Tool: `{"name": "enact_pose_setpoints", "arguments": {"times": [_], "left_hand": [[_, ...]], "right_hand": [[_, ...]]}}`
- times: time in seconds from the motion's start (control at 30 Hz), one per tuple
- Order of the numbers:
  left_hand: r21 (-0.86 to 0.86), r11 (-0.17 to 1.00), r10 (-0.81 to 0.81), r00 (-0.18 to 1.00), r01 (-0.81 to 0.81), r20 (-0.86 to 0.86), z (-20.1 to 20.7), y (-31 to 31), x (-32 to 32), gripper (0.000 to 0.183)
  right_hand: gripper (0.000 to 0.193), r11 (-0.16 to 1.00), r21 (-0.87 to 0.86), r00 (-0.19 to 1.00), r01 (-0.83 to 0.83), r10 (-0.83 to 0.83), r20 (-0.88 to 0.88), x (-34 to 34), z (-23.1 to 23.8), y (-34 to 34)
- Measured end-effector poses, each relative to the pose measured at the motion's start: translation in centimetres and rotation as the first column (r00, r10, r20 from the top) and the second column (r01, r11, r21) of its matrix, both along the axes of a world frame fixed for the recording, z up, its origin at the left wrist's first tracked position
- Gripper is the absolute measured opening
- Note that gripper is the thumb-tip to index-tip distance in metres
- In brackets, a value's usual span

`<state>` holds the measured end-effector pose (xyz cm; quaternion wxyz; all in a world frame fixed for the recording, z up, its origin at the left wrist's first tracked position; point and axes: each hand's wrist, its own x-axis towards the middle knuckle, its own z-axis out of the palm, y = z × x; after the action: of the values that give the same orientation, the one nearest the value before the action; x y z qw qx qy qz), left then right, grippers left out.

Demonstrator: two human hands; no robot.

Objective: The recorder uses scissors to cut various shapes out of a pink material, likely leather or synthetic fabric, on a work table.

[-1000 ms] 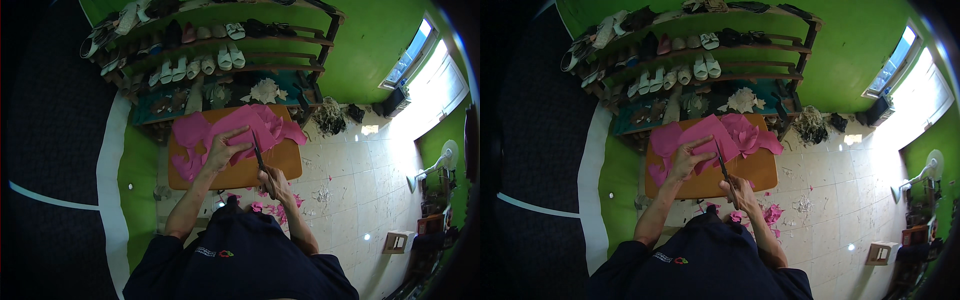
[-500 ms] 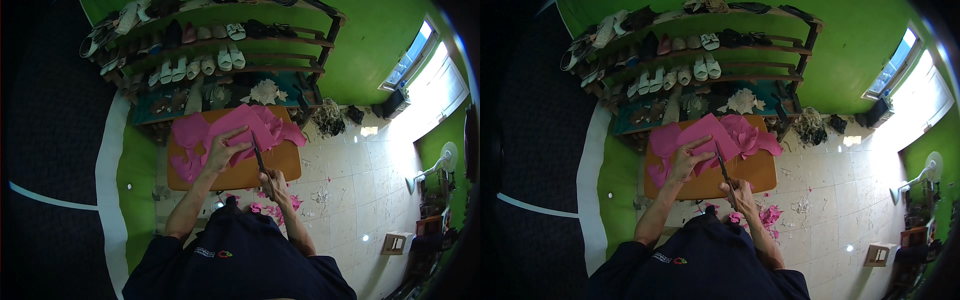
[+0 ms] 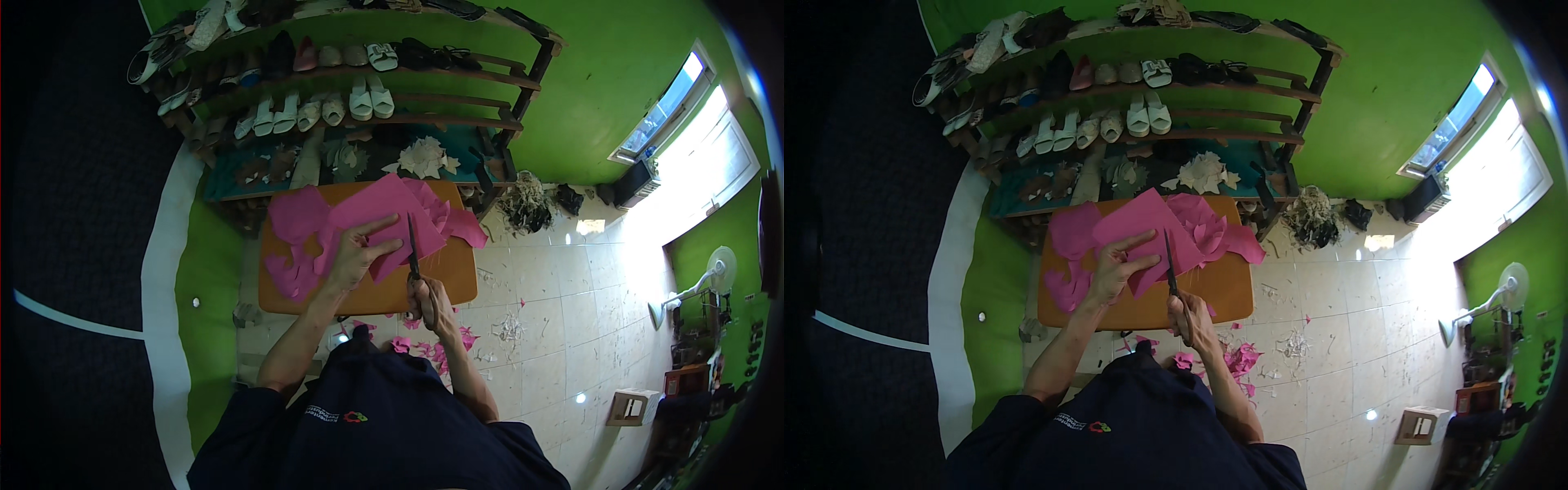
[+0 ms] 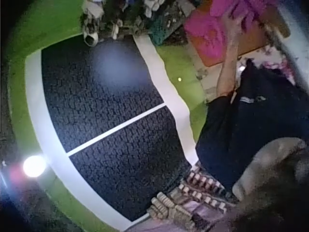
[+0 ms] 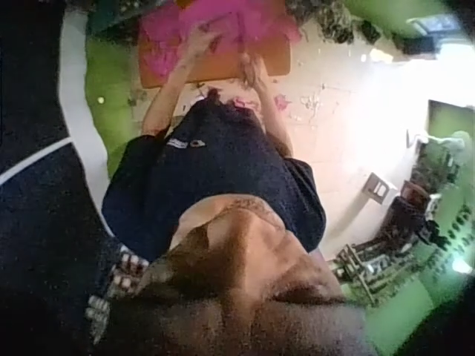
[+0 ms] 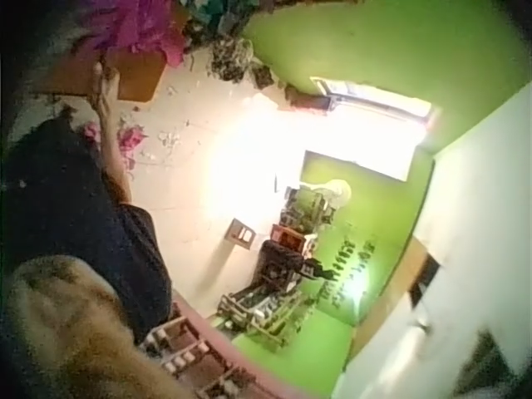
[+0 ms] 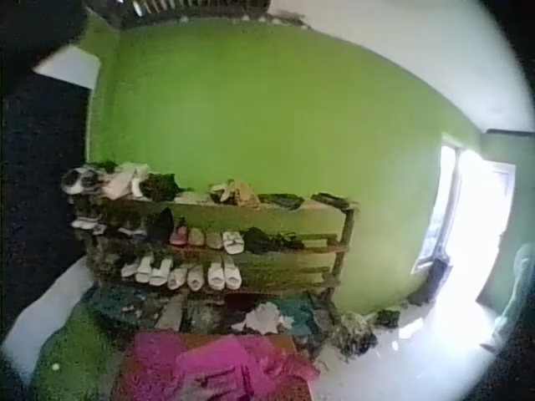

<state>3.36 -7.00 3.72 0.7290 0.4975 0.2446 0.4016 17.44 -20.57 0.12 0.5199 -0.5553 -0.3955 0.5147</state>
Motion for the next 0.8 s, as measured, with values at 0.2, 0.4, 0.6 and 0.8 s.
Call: {"name": "enact_pose_setpoints", "arguments": {"times": [0.2, 0.4, 0.6, 0.8], "left_hand": [[-0.032, 0.997, 0.067, 0.997, -0.066, 0.031, 0.4, -0.7, 0.5, 0.049], [-0.069, 0.987, 0.151, 0.985, -0.146, 0.079, -0.5, -1.2, 1.2, 0.046], [-0.102, 0.972, 0.220, 0.971, -0.211, 0.096, -0.9, -1.9, 1.8, 0.044], [-0.165, 0.949, 0.286, 0.953, -0.267, 0.104, -1.4, -2.7, 2.3, 0.047]], "right_hand": [[0.063, 0.999, -0.035, 0.991, 0.037, -0.041, -0.131, -0.1, -0.8, 0.2], [0.067, 0.995, 0.039, 0.994, 0.095, -0.092, -0.062, -0.8, -1.2, 0.5], [0.064, 0.996, -0.023, 0.993, 0.090, -0.091, -0.071, -0.9, -0.8, 1.0], [0.062, 0.996, -0.004, 0.995, 0.088, -0.088, -0.038, -1.0, 0.1, 1.7]]}}
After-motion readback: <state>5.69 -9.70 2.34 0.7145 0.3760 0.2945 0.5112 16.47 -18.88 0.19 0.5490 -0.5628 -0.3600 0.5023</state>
